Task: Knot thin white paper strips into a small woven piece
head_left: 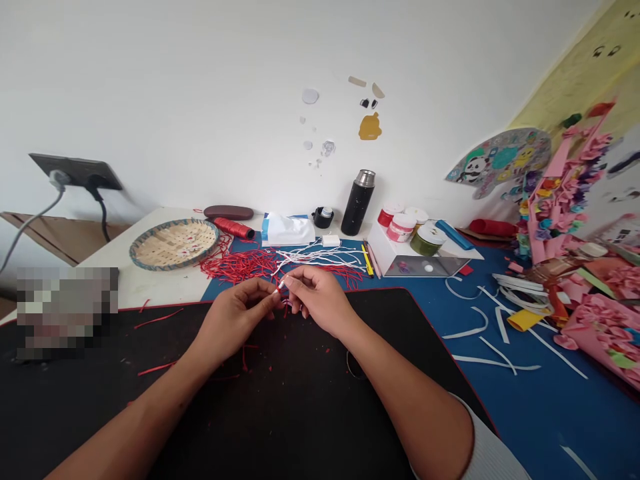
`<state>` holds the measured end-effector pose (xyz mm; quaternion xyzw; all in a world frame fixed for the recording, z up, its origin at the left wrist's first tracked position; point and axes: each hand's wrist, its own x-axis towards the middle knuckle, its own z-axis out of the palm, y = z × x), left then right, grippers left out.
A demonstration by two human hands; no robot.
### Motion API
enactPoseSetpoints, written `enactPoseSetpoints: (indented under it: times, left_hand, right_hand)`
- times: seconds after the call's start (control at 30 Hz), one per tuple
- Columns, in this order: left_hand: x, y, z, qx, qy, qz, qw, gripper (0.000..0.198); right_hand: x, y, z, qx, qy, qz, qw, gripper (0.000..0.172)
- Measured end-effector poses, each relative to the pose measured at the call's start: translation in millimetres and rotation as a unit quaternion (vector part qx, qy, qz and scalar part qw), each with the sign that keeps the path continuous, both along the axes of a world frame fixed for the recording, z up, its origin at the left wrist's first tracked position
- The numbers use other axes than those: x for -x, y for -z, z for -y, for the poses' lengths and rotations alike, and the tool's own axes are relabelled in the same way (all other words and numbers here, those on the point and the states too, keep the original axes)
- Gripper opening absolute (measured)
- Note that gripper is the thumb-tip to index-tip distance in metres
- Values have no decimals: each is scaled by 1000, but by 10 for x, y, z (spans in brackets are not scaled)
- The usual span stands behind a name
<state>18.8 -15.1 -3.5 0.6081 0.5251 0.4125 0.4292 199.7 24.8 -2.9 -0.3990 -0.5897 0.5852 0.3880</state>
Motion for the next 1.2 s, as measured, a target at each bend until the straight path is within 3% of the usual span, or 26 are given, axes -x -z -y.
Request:
enactPoseSetpoints:
  times: [0.27,0.73,0.93,1.2]
  left_hand:
    - [8,-81,-33,49,54,67,995,37]
    - [-7,-103,-21,62,53,79,994,37]
    - [3,-70,-31,70,56,94,992,35]
    - [-7,-60,-32,79,41,115,989,37]
  right_hand:
    - [-12,-8,12,1,-22,-11,1000,21]
    - [7,48,23,-49,2,30,998,17]
    - [4,42,27,-40,-6,23,999,19]
    - [6,43,48,-26,-32,13,999,9]
